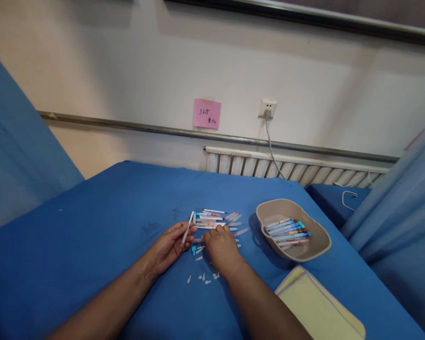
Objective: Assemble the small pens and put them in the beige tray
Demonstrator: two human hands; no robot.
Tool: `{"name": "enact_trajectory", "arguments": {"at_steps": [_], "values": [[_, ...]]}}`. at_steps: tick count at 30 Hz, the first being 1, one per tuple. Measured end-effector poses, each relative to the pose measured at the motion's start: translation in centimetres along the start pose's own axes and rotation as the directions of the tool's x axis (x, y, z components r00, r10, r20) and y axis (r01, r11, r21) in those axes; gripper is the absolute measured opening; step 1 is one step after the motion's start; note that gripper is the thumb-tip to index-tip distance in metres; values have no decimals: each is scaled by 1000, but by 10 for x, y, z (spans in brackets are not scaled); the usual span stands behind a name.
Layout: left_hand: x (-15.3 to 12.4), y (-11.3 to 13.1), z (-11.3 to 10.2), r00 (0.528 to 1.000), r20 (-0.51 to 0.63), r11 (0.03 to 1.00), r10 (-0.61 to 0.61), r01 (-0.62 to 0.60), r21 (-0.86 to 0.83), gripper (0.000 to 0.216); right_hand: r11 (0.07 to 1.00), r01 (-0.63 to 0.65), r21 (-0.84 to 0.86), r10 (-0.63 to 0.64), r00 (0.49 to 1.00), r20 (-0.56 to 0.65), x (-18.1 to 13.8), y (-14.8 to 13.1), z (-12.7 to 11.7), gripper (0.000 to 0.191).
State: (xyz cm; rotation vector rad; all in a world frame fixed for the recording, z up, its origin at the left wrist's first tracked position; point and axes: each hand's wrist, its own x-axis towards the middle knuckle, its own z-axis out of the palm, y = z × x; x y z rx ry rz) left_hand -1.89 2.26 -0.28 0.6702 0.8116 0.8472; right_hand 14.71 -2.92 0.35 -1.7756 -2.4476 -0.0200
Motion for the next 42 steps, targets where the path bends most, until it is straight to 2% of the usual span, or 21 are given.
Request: {"name": "enact_trajectory", "arguments": {"at_steps": [7,10,12,14,15,17,19,20,21,23,26,34,38,42], "values": [[-1,-3,-1,999,7,995,47,-47,91,13,993,-96,69,106,980,-166,-5,7,8,23],[-1,-4,-1,998,8,988,69,-70,137,19,954,-167,248,228,944,-239,-9,12,9,24],[-1,-5,0,995,19,976,95,-97,196,21,878,-181,442,323,906,-272,-10,17,12,24],[-2,-6,3,991,46,950,125,-133,281,23,730,-155,666,424,867,-263,-9,21,17,25],[-3,-7,4,989,64,933,134,-148,327,24,617,-138,775,475,850,-227,-8,23,20,26],[-6,-9,8,986,103,897,129,-160,411,26,327,-102,940,546,832,-99,-6,25,23,31],[-9,-12,12,984,135,866,113,-164,473,27,34,-51,998,543,840,25,-4,25,25,32],[-11,-13,13,984,145,853,104,-164,496,28,-80,-23,997,521,851,62,-4,25,24,32],[-12,-14,15,983,153,841,99,-165,516,28,-164,5,986,498,863,78,-4,24,24,31],[-13,-16,16,981,168,820,95,-173,545,29,-254,52,966,460,885,73,-4,22,23,31],[-12,-18,15,973,206,796,101,-203,570,31,-268,68,961,422,905,53,-5,20,22,32],[-9,-20,12,970,221,771,103,-218,598,31,-187,15,982,353,934,53,-6,26,23,34],[-12,-16,16,968,244,823,54,-182,538,33,-155,5,988,308,950,44,-7,22,19,33],[-16,-13,18,976,215,875,9,-112,471,37,-143,14,990,274,961,26,-8,14,19,29]]}}
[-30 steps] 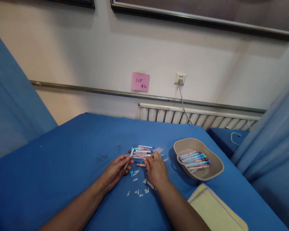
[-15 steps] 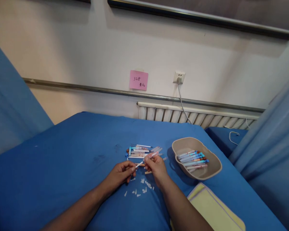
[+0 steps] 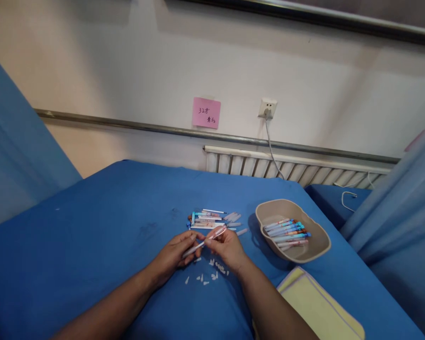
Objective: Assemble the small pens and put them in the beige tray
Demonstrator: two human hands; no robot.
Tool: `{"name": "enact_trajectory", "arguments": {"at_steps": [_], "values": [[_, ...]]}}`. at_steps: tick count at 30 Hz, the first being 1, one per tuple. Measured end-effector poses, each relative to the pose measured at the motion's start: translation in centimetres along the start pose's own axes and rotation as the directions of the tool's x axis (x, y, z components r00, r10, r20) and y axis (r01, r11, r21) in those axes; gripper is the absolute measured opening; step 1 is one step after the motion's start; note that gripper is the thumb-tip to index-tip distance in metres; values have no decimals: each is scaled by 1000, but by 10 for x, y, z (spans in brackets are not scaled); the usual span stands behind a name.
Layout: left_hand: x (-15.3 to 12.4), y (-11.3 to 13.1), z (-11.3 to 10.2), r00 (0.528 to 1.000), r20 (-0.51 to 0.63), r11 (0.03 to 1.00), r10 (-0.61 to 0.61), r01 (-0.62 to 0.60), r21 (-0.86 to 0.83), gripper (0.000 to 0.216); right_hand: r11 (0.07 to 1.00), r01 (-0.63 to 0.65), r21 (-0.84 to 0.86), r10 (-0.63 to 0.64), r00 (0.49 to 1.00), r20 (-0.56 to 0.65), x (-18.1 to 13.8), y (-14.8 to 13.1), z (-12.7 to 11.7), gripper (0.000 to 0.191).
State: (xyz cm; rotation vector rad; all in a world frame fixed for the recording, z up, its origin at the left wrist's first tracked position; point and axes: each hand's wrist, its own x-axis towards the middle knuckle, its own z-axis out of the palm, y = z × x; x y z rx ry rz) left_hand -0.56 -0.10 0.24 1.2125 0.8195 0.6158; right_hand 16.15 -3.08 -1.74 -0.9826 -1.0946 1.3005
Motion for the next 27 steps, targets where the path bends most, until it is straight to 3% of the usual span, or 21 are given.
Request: {"name": "enact_trajectory", "arguments": {"at_steps": [8,13,21,27], "values": [[-2,-2,2,1000,-1,1000,-17,17,-10,36,995,-42,95,43,999,-4,-4,6,11,30],[-5,1,6,999,28,999,-36,37,-23,36,995,-19,100,26,997,-66,-3,9,8,26],[-13,10,9,975,93,973,-200,209,-94,42,982,-39,183,38,999,11,-4,10,8,23],[-14,9,8,973,86,974,-212,218,-62,44,987,-68,148,63,997,39,-6,8,8,22]]}}
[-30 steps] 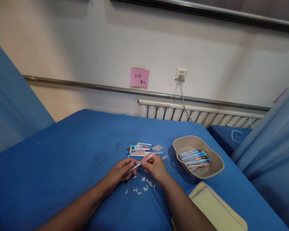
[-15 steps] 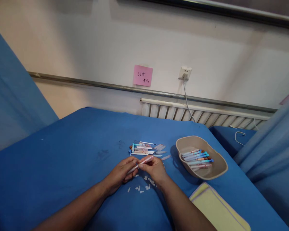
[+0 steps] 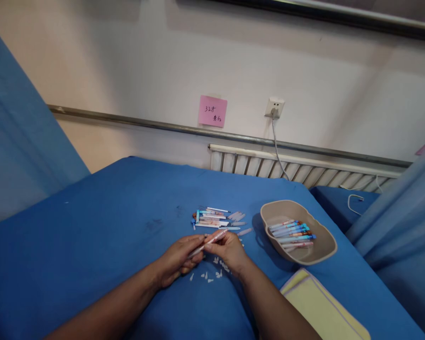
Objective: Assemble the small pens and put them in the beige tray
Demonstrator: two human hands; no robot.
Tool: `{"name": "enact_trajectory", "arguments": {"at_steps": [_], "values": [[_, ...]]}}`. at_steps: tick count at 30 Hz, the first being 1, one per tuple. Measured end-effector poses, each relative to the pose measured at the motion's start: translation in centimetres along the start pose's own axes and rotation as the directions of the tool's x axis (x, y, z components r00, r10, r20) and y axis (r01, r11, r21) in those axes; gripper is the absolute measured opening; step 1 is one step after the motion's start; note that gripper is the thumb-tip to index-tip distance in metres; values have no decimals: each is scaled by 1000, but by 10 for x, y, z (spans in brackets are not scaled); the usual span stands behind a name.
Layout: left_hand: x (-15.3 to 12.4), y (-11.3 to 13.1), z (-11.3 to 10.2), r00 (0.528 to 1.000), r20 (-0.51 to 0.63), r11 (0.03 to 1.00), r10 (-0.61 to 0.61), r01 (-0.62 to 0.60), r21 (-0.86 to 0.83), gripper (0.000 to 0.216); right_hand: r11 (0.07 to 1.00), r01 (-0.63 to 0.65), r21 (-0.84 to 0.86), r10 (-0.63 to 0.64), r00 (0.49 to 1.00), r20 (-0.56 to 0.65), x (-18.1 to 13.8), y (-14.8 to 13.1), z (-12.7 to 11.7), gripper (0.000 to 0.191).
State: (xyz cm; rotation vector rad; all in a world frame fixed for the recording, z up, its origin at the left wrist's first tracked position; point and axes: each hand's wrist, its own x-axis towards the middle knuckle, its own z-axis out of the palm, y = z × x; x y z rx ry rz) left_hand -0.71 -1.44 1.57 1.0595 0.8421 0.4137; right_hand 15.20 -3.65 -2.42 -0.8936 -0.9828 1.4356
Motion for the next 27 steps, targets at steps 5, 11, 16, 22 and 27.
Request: {"name": "enact_trajectory", "arguments": {"at_steps": [5,11,16,22,27], "values": [[1,-3,-1,1000,-9,999,16,-15,36,44,999,17,-45,-18,999,-36,0,1,5,24],[3,0,-3,1000,21,995,11,-13,95,42,995,75,-65,-74,997,23,0,-6,-2,33],[7,0,-7,998,-48,977,40,-29,210,41,709,366,-603,-404,911,78,-6,-27,-13,41],[9,-5,-14,994,-63,970,86,-70,232,38,186,498,-847,-271,855,443,-15,-35,-5,12],[11,-9,-17,994,-69,973,83,-66,223,20,60,492,-868,-237,852,467,-15,-33,-2,11]]}}
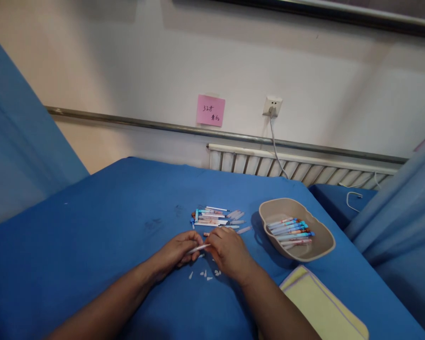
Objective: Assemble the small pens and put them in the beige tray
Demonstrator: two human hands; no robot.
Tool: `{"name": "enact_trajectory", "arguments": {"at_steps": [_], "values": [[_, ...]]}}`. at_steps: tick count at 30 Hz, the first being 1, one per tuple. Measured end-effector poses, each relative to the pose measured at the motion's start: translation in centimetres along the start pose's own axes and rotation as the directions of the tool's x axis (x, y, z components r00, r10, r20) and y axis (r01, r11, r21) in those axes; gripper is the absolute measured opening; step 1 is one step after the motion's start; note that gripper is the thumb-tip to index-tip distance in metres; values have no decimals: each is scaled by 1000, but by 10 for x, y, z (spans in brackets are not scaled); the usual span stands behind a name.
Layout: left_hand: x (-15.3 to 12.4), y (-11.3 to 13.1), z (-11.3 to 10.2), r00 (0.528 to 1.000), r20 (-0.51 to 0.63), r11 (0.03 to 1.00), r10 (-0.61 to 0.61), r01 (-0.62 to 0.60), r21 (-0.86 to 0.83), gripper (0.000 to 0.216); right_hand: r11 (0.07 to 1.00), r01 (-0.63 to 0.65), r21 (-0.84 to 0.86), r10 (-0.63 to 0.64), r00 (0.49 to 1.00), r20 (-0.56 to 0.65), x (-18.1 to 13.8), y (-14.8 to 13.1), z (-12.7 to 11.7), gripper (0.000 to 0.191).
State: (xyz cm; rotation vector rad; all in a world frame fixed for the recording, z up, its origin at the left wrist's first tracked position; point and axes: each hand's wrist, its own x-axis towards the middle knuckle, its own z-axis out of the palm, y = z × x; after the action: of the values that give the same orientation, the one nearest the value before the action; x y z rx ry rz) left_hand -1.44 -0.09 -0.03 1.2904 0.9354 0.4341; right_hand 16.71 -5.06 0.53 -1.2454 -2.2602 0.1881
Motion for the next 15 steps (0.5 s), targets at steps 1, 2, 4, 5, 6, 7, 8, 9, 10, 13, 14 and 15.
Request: {"name": "enact_trajectory", "arguments": {"at_steps": [1,2,4,5,6,7,8,9,10,13,14,15], "values": [[0,0,0,1000,-2,1000,5,-5,0,20,1000,5,-8,-5,1000,11,0,0,0,12],[0,0,-1,1000,-1,1000,10,-10,3,20,1000,12,-5,-11,1000,25,0,-1,1,13],[-1,1,-2,1000,-5,1000,12,-12,20,24,1000,18,24,-19,999,38,-1,-3,4,16],[-2,3,-3,1000,-11,999,9,-8,33,26,999,13,43,-15,999,34,-2,-4,6,16],[-2,5,-4,1000,-23,999,4,-3,50,29,998,2,59,-4,1000,22,-2,-4,8,16],[-3,8,-6,999,-50,997,-1,5,71,32,997,-14,71,14,1000,0,-2,-5,10,15],[-4,11,-8,996,-92,995,0,9,95,35,996,-37,82,39,999,-27,-3,-5,12,14],[-5,13,-9,990,-143,993,9,9,121,38,994,-61,92,66,996,-56,-3,-5,14,14],[-6,16,-11,981,-195,989,23,6,145,40,991,-82,101,91,992,-84,-3,-5,16,14],[-8,22,-12,964,-260,986,54,-10,167,44,985,-110,130,128,982,-142,-2,-3,19,15],[-9,23,-11,969,-243,989,48,-12,146,45,984,-108,138,129,981,-147,-1,-3,19,15],[-10,23,-10,974,-222,993,40,-14,117,45,984,-105,146,127,980,-150,-1,-3,19,14]]}}
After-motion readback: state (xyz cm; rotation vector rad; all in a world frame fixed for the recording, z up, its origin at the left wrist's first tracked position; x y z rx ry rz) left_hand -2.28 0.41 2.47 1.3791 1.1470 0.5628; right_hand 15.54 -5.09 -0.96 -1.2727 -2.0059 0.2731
